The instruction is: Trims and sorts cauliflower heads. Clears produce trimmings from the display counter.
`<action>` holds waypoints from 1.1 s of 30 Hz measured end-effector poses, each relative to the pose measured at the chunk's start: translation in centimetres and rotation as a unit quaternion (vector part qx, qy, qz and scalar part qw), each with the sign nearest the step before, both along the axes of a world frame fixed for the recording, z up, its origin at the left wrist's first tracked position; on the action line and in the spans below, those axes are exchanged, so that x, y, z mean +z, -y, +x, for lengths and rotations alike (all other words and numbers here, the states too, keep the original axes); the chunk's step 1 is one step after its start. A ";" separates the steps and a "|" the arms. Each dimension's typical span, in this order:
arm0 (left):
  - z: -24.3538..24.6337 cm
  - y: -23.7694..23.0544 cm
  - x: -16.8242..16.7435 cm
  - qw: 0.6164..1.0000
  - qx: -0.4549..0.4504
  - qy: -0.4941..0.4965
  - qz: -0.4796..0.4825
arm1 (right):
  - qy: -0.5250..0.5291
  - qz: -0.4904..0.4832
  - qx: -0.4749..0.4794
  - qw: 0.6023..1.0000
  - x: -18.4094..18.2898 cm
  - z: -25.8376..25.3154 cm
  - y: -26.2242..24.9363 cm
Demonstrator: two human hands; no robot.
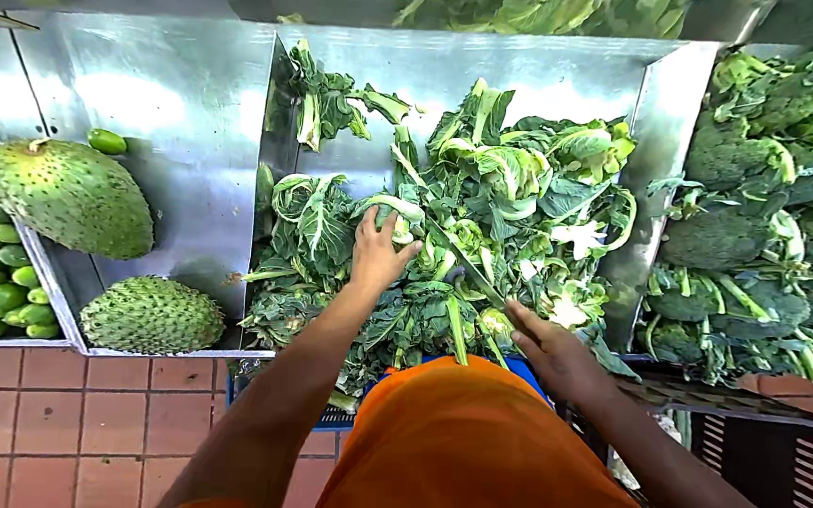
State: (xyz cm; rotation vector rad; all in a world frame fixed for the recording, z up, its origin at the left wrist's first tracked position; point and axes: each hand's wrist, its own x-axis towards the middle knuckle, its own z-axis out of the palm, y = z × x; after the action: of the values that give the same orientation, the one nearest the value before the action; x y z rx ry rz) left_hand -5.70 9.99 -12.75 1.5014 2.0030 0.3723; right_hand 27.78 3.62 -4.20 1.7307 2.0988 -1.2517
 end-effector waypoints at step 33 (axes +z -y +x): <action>-6.4 -2.3 -2.7 0.980 0.111 0.166 0.012 | 0.109 0.006 0.131 0.985 3.0 -6.4 -0.2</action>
State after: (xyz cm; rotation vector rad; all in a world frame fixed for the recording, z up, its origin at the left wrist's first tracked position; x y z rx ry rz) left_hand -12.12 12.33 -15.43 1.1405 1.9018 0.6932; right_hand 21.41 3.85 -1.18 1.4592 2.1209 -0.9333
